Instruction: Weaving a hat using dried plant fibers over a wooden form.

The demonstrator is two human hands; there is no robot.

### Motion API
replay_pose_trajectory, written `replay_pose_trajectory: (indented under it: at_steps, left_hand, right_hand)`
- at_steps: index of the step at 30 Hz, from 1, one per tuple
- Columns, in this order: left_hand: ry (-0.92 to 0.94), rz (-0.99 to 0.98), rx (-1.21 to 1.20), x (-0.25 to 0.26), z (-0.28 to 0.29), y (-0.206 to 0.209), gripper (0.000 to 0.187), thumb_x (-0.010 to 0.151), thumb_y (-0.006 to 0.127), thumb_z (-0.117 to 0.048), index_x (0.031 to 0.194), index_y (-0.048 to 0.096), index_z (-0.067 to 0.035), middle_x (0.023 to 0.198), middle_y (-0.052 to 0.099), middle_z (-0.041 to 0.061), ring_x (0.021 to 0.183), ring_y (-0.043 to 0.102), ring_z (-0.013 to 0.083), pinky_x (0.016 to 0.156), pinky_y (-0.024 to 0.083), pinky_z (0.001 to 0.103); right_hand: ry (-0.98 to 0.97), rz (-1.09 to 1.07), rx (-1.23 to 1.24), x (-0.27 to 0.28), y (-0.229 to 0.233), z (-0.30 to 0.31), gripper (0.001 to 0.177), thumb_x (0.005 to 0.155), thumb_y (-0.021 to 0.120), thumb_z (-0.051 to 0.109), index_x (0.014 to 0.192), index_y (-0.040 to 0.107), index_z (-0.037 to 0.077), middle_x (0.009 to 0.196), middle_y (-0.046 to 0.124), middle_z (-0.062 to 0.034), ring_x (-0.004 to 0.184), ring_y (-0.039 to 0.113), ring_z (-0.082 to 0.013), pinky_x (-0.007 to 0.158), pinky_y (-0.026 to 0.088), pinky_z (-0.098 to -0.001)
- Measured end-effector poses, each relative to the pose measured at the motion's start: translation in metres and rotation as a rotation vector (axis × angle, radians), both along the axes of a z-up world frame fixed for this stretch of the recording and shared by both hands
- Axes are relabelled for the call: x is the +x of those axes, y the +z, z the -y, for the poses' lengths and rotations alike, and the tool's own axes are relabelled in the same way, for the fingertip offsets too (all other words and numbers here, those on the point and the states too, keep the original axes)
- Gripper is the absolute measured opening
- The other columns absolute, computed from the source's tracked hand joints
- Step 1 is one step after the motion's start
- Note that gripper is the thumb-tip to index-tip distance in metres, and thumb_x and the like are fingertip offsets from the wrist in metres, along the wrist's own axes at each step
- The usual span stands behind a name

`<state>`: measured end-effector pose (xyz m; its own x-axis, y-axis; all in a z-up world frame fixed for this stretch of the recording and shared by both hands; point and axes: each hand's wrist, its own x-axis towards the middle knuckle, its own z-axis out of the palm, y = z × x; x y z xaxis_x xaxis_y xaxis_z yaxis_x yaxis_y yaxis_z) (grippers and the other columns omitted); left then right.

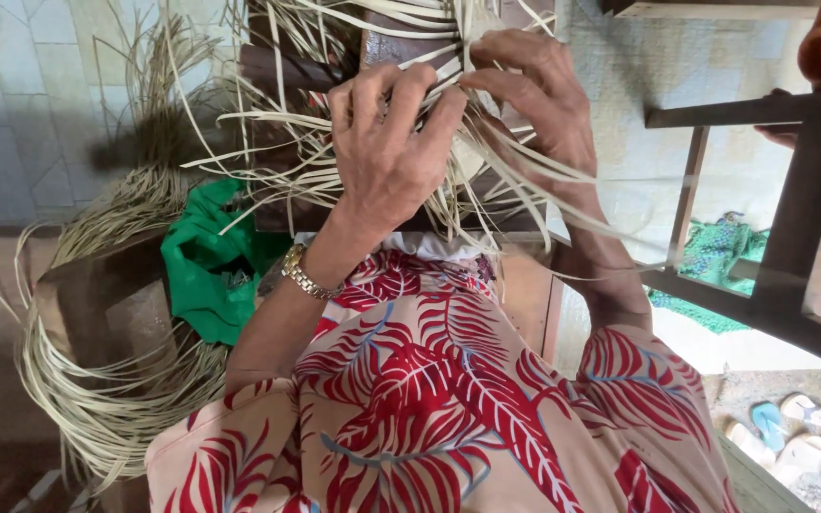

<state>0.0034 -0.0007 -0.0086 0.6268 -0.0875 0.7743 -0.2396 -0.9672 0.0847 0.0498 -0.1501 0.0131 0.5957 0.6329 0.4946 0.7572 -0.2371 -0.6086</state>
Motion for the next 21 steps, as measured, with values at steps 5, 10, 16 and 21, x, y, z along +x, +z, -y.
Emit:
replay_pose_trajectory:
  at_steps: [5, 10, 16, 21]
  left_hand:
    - [-0.011, 0.023, -0.002, 0.001, 0.000, -0.003, 0.009, 0.077, 0.064, -0.009, 0.079, 0.057, -0.014, 0.088, 0.053, 0.000, 0.078, 0.050, 0.0189, 0.062, 0.039, 0.029]
    - [-0.010, 0.026, 0.005, 0.002, 0.000, 0.000, 0.013, 0.074, 0.059, -0.003, 0.080, 0.056, -0.014, 0.088, 0.054, 0.001, 0.077, 0.050, 0.0177, 0.061, 0.038, 0.028]
    - [-0.003, 0.036, 0.000, 0.001, 0.001, 0.004, 0.013, 0.074, 0.061, -0.003, 0.077, 0.056, -0.015, 0.087, 0.055, 0.000, 0.077, 0.049, 0.0185, 0.061, 0.037, 0.030]
    - [0.010, 0.038, 0.014, 0.000, 0.001, 0.007, 0.015, 0.072, 0.059, -0.001, 0.077, 0.056, -0.015, 0.087, 0.054, 0.000, 0.076, 0.050, 0.0178, 0.060, 0.037, 0.028]
  right_hand:
    - [0.065, 0.112, 0.060, 0.010, -0.026, 0.002, 0.022, 0.084, 0.066, 0.001, 0.103, 0.056, 0.000, 0.109, 0.052, -0.0168, 0.104, 0.050, -0.0303, 0.088, 0.037, -0.0444]
    - [0.033, 0.231, 0.288, 0.035, -0.055, -0.007, 0.017, 0.090, 0.052, 0.008, 0.077, 0.059, -0.001, 0.076, 0.061, -0.0144, 0.071, 0.058, -0.0260, 0.065, 0.047, -0.0351]
    - [-0.081, 0.383, 0.171, 0.045, -0.048, -0.018, 0.021, 0.092, 0.052, 0.009, 0.073, 0.059, 0.002, 0.068, 0.061, -0.0104, 0.059, 0.060, -0.0195, 0.047, 0.046, -0.0282]
    - [0.006, 0.086, 0.093, 0.030, -0.007, -0.010, 0.019, 0.070, 0.048, -0.007, 0.085, 0.060, -0.006, 0.085, 0.059, -0.0180, 0.080, 0.057, -0.0291, 0.067, 0.044, -0.0359]
